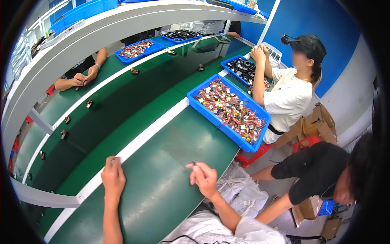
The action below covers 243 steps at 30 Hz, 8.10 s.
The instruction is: Assembling small components at a factory conveyor belt station using tweezers.
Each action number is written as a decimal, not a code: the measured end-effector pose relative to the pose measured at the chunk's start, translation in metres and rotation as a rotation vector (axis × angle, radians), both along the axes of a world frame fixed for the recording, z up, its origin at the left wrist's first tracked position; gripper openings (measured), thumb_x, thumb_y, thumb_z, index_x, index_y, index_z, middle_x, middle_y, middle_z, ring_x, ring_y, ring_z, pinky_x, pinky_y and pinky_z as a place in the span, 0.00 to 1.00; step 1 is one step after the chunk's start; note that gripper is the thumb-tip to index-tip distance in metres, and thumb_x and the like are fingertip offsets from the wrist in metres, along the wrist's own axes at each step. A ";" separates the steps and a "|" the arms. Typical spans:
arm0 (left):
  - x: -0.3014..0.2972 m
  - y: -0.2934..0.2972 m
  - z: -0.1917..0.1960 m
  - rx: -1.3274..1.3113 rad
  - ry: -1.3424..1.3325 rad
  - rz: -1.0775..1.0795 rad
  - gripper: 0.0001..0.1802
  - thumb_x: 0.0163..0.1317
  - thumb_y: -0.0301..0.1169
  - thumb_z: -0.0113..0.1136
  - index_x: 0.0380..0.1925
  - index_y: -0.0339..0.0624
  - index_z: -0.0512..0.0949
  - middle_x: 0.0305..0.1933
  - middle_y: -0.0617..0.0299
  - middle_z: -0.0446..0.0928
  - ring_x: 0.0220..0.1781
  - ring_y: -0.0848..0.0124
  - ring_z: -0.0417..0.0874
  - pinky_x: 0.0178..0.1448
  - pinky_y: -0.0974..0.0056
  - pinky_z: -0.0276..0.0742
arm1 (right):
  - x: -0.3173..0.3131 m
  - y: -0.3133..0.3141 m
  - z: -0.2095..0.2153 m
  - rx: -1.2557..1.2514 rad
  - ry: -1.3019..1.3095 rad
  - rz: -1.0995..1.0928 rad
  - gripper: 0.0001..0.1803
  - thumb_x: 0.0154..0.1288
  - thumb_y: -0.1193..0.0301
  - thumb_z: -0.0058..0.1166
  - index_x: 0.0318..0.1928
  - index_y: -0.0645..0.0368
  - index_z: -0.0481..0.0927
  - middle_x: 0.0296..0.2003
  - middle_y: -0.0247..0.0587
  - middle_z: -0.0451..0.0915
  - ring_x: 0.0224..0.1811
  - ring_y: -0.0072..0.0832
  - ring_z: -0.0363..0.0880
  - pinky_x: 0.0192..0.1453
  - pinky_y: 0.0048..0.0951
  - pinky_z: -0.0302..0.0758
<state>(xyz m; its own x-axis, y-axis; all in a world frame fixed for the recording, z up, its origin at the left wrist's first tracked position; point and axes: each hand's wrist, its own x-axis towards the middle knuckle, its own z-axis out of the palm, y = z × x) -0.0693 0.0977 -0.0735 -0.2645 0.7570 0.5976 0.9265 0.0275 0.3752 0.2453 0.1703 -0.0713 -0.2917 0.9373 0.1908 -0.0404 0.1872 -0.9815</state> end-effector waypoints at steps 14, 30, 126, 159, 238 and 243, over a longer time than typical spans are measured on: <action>-0.010 0.012 -0.013 -0.119 -0.040 -0.050 0.09 0.72 0.21 0.54 0.48 0.33 0.80 0.50 0.52 0.78 0.37 0.57 0.82 0.39 0.59 0.77 | 0.296 -0.133 -0.236 -0.630 0.738 -1.797 0.04 0.61 0.70 0.61 0.35 0.54 0.79 0.20 0.31 0.70 0.12 0.20 0.59 0.14 0.24 0.51; -0.022 0.012 -0.020 -0.084 -0.012 -0.054 0.09 0.71 0.20 0.53 0.47 0.31 0.79 0.50 0.48 0.77 0.40 0.48 0.83 0.41 0.52 0.77 | 0.076 0.026 -0.024 0.324 0.049 -0.678 0.11 0.81 0.73 0.44 0.43 0.65 0.80 0.20 0.31 0.76 0.21 0.14 0.74 0.26 0.22 0.69; 0.007 0.016 0.014 -0.133 0.052 -0.100 0.08 0.70 0.31 0.63 0.35 0.37 0.82 0.35 0.50 0.80 0.33 0.51 0.82 0.38 0.52 0.79 | 0.430 -0.043 -0.054 0.250 1.107 -1.586 0.16 0.85 0.57 0.36 0.40 0.49 0.71 0.25 0.29 0.69 0.17 0.18 0.56 0.23 0.24 0.58; 0.004 0.029 -0.001 0.005 -0.091 -0.118 0.09 0.63 0.23 0.65 0.26 0.36 0.74 0.28 0.53 0.73 0.23 0.53 0.77 0.28 0.55 0.70 | -0.017 0.020 0.005 -0.106 -0.147 0.165 0.14 0.81 0.66 0.47 0.43 0.62 0.82 0.22 0.32 0.83 0.14 0.14 0.69 0.19 0.22 0.65; 0.001 0.020 0.000 -0.114 -0.045 -0.044 0.23 0.61 0.34 0.69 0.10 0.38 0.73 0.14 0.55 0.73 0.16 0.52 0.73 0.24 0.53 0.66 | -0.045 -0.009 0.010 -0.038 -0.239 0.315 0.09 0.77 0.72 0.52 0.46 0.61 0.85 0.24 0.33 0.84 0.23 0.17 0.76 0.29 0.24 0.70; 0.004 0.021 -0.001 -0.048 0.001 -0.040 0.21 0.61 0.32 0.69 0.12 0.37 0.73 0.16 0.51 0.73 0.17 0.51 0.73 0.25 0.53 0.66 | -0.045 -0.003 0.004 0.037 -0.210 0.335 0.11 0.78 0.69 0.51 0.46 0.61 0.84 0.23 0.33 0.83 0.22 0.18 0.76 0.28 0.25 0.69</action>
<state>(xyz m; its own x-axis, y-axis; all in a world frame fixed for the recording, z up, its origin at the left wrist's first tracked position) -0.0657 0.1190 -0.0746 -0.2329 0.7946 0.5606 0.9277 0.0085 0.3733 0.2007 0.1669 -0.0672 -0.6166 0.7771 0.1263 0.0958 0.2333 -0.9677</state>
